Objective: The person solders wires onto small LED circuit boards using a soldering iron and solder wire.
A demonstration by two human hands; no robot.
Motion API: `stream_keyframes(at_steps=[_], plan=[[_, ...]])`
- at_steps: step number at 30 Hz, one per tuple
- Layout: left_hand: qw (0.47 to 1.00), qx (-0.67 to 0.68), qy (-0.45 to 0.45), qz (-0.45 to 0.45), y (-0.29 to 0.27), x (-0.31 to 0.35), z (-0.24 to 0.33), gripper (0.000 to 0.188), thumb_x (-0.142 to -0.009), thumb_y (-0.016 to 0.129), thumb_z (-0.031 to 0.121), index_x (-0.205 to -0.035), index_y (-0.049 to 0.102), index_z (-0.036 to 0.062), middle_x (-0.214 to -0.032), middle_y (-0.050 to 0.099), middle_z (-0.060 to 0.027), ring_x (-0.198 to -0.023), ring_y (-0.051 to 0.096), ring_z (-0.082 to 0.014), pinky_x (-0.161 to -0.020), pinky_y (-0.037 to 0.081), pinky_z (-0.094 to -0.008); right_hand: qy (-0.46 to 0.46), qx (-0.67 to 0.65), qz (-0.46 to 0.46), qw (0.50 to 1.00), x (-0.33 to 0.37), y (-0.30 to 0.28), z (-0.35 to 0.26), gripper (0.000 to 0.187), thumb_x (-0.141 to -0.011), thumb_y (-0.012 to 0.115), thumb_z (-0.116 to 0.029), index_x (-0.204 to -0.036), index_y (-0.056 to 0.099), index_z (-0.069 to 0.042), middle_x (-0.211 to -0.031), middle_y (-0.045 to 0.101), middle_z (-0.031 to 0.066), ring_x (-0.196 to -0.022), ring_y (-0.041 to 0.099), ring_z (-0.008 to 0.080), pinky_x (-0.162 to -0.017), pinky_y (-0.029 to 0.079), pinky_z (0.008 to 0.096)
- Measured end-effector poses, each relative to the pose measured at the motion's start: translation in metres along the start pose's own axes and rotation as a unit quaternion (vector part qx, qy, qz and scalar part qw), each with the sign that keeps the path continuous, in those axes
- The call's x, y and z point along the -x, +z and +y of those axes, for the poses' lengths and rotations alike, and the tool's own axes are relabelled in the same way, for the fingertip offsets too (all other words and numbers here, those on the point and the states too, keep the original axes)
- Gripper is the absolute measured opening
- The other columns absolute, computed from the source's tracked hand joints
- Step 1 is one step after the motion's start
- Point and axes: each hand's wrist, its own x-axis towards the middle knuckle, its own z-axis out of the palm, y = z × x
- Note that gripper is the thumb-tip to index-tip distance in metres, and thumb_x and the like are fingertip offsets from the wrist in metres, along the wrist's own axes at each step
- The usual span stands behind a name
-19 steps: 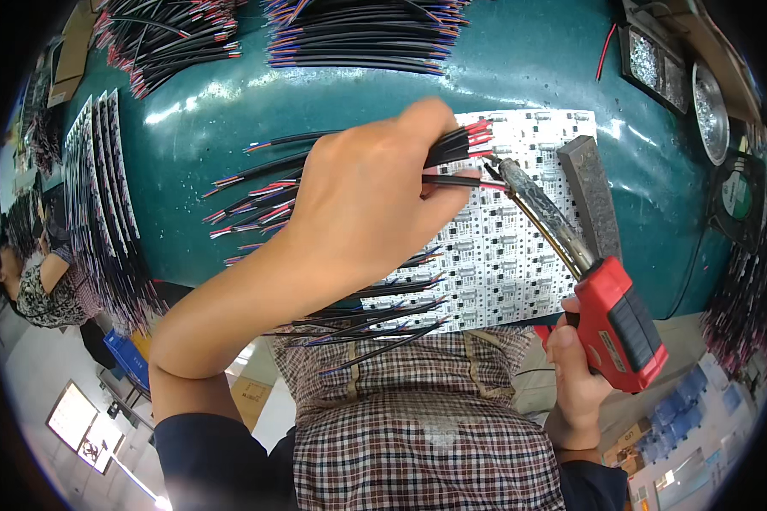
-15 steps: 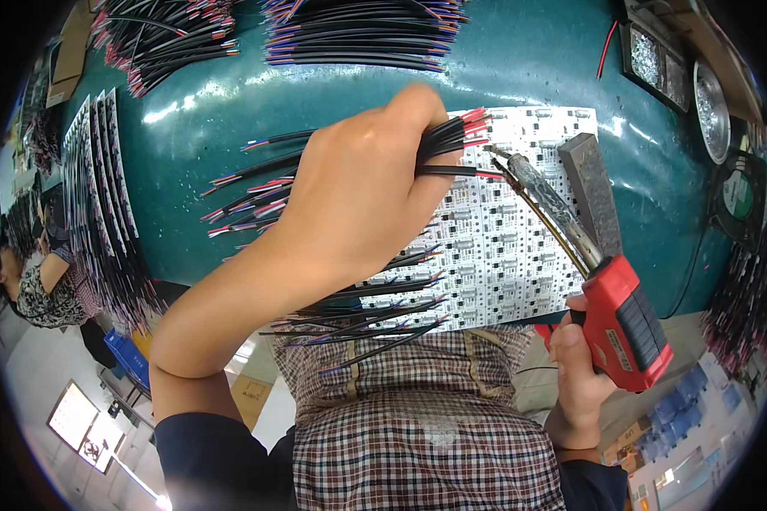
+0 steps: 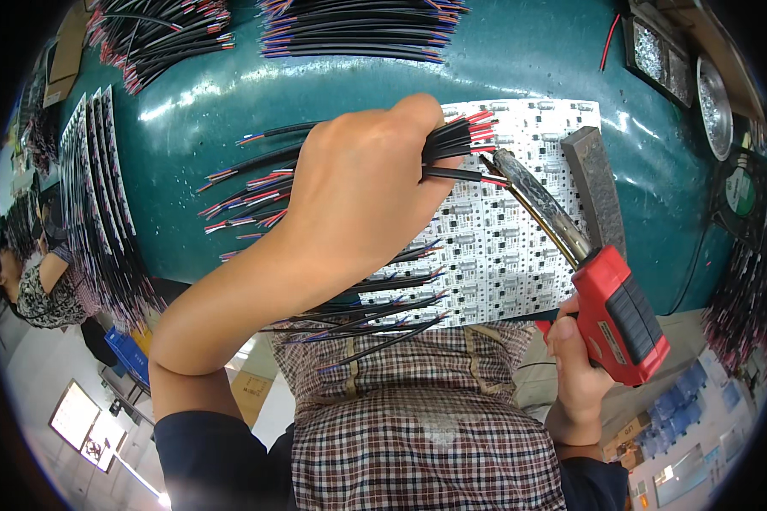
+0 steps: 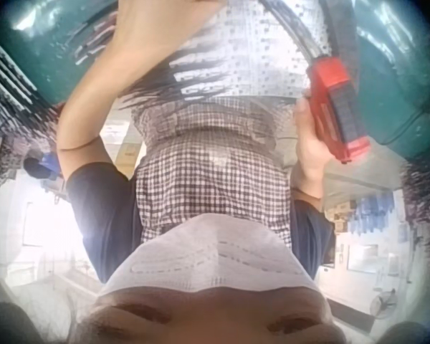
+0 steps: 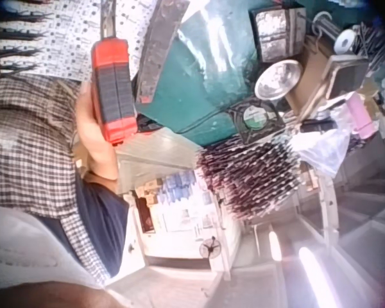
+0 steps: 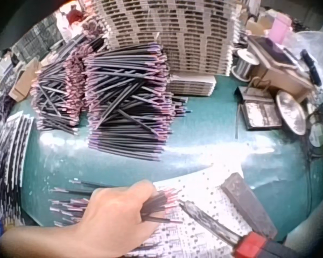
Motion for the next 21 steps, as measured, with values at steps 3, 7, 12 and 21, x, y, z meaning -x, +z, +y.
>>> stream_keyframes(at_steps=[3,7,12,21], plan=[[1.0,-0.007,0.003,0.005,0.0,0.001,-0.004,0.027,-0.082,0.08,0.016,-0.084,0.06,-0.0009,-0.067,0.061,-0.0187,-0.058,0.059,-0.0365,-0.055,0.046,-0.0389,0.067,-0.025,-0.048,0.996,0.002,-0.009,-0.005,0.027,-0.087,0.073,0.001,-0.113,0.068,0.001,-0.099,0.069,0.0061,-0.088,0.064,0.0138,-0.078,0.052,0.0299],[1.0,-0.006,-0.004,-0.004,0.0,0.001,-0.001,0.027,-0.082,0.08,0.017,-0.083,0.06,-0.0008,-0.066,0.061,-0.0185,-0.057,0.059,-0.0364,-0.055,0.046,-0.0395,0.082,-0.045,-0.051,0.994,0.0,-0.008,-0.007,0.026,-0.087,0.074,0.001,-0.112,0.068,0.001,-0.096,0.068,0.0051,-0.084,0.062,0.0125,-0.074,0.051,0.0295],[1.0,-0.013,0.005,-0.001,0.001,0.001,-0.002,0.027,-0.082,0.08,0.017,-0.083,0.06,-0.0005,-0.065,0.061,-0.0176,-0.056,0.059,-0.0355,-0.054,0.046,-0.0391,0.061,-0.027,-0.06,0.996,-0.003,-0.009,-0.006,0.025,-0.087,0.074,0.001,-0.111,0.068,0.001,-0.094,0.068,0.0043,-0.082,0.061,0.0113,-0.071,0.05,0.028],[1.0,-0.027,0.01,-0.001,0.001,0.0,-0.002,0.024,-0.081,0.08,0.016,-0.085,0.063,-0.0005,-0.066,0.063,-0.0169,-0.057,0.061,-0.0338,-0.054,0.047,-0.0381,0.01,-0.01,0.031,0.999,-0.002,-0.002,-0.005,0.022,-0.087,0.069,-0.003,-0.106,0.059,0.003,-0.074,0.056,0.0038,-0.056,0.05,0.008,-0.049,0.041,0.023]])
